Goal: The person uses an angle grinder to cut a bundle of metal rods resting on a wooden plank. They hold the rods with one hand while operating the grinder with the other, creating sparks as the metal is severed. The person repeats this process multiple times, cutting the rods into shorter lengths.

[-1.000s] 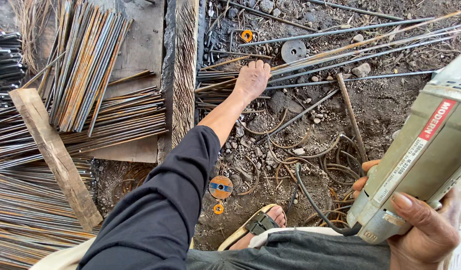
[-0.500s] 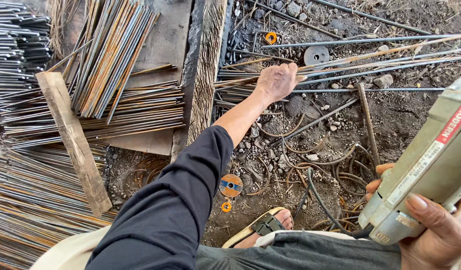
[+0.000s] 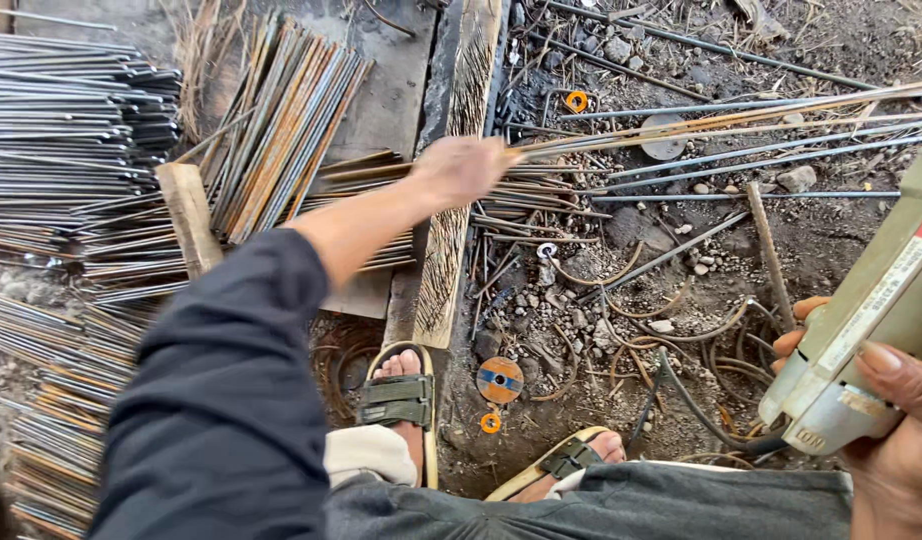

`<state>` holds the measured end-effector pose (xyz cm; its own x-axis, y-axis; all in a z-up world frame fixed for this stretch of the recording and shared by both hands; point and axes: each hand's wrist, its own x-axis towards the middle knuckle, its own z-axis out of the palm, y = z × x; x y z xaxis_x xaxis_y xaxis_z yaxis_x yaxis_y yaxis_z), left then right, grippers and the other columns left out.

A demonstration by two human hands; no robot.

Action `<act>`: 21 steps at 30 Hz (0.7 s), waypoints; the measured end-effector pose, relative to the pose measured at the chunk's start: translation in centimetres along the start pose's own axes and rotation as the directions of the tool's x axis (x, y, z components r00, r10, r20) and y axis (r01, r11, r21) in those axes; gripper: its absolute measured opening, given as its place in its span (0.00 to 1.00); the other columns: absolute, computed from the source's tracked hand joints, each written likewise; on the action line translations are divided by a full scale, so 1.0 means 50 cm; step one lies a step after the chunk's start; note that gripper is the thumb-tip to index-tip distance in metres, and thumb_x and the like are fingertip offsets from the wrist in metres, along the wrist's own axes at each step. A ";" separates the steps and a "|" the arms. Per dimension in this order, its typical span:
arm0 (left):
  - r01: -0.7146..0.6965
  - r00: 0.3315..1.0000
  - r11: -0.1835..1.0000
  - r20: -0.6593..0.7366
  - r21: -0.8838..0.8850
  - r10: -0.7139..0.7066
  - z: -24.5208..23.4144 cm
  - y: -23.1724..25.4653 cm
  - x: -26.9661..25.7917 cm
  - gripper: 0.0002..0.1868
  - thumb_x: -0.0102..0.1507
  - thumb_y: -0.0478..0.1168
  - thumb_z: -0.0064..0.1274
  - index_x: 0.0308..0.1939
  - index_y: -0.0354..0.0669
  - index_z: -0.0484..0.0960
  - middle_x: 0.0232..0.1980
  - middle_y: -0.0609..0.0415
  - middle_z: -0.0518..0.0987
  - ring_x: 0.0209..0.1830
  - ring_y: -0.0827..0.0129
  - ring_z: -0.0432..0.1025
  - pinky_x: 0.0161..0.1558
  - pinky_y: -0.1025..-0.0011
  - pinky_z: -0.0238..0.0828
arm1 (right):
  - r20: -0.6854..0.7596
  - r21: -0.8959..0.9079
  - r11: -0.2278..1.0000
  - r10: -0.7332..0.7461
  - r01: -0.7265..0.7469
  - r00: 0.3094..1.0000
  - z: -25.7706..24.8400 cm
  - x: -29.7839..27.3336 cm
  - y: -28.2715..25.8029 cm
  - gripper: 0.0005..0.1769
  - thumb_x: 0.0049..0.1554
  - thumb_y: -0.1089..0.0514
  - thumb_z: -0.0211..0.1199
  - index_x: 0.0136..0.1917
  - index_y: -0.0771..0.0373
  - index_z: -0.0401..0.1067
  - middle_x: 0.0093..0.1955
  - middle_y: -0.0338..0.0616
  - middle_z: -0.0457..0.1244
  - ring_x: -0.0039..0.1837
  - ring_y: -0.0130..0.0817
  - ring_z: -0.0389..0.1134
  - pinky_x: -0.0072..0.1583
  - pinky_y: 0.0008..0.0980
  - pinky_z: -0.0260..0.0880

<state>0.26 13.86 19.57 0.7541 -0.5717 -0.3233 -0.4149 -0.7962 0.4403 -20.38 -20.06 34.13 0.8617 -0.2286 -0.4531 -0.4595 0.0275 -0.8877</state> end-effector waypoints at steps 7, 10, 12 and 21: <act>0.338 0.914 0.940 0.223 0.048 -0.340 -0.043 -0.200 -0.264 0.30 0.68 0.56 0.22 0.37 0.35 0.72 0.37 0.36 0.77 0.36 0.45 0.72 0.37 0.52 0.67 | 0.032 -0.087 0.996 -0.005 0.008 0.999 0.047 0.006 0.022 0.41 0.45 0.41 0.48 0.64 0.70 0.63 0.46 0.55 0.62 0.43 0.41 0.64 0.41 0.32 0.64; 0.246 0.963 0.955 0.066 0.168 -0.259 0.036 -0.285 -0.308 0.23 0.69 0.54 0.28 0.35 0.41 0.71 0.25 0.50 0.76 0.19 0.60 0.68 0.23 0.62 0.66 | 0.054 -0.114 0.992 0.051 -0.044 0.997 0.084 0.003 0.023 0.40 0.45 0.44 0.48 0.65 0.69 0.63 0.48 0.56 0.62 0.44 0.44 0.64 0.42 0.36 0.64; 0.159 0.976 0.955 -0.184 0.252 -0.114 0.120 -0.340 -0.309 0.22 0.69 0.54 0.28 0.34 0.42 0.66 0.24 0.44 0.76 0.16 0.48 0.69 0.17 0.56 0.64 | 0.087 -0.067 0.996 0.069 -0.063 0.994 0.123 -0.007 0.010 0.37 0.44 0.47 0.50 0.62 0.71 0.64 0.44 0.55 0.63 0.34 0.45 0.63 0.33 0.40 0.66; 0.150 0.987 0.962 -0.099 0.228 -0.131 0.194 -0.376 -0.280 0.22 0.70 0.55 0.27 0.36 0.42 0.66 0.27 0.48 0.75 0.18 0.52 0.69 0.19 0.59 0.65 | -0.002 -0.199 0.980 -0.009 0.008 1.000 0.308 -0.033 -0.072 0.43 0.33 0.66 0.55 0.64 0.71 0.54 0.48 0.63 0.61 0.38 0.54 0.64 0.41 0.46 0.69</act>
<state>-7.43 34.89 7.70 0.8483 -0.4404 -0.2939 -0.4018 -0.8970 0.1843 -16.83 -4.79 36.85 0.8652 -0.2309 -0.4451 -0.4861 -0.1684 -0.8575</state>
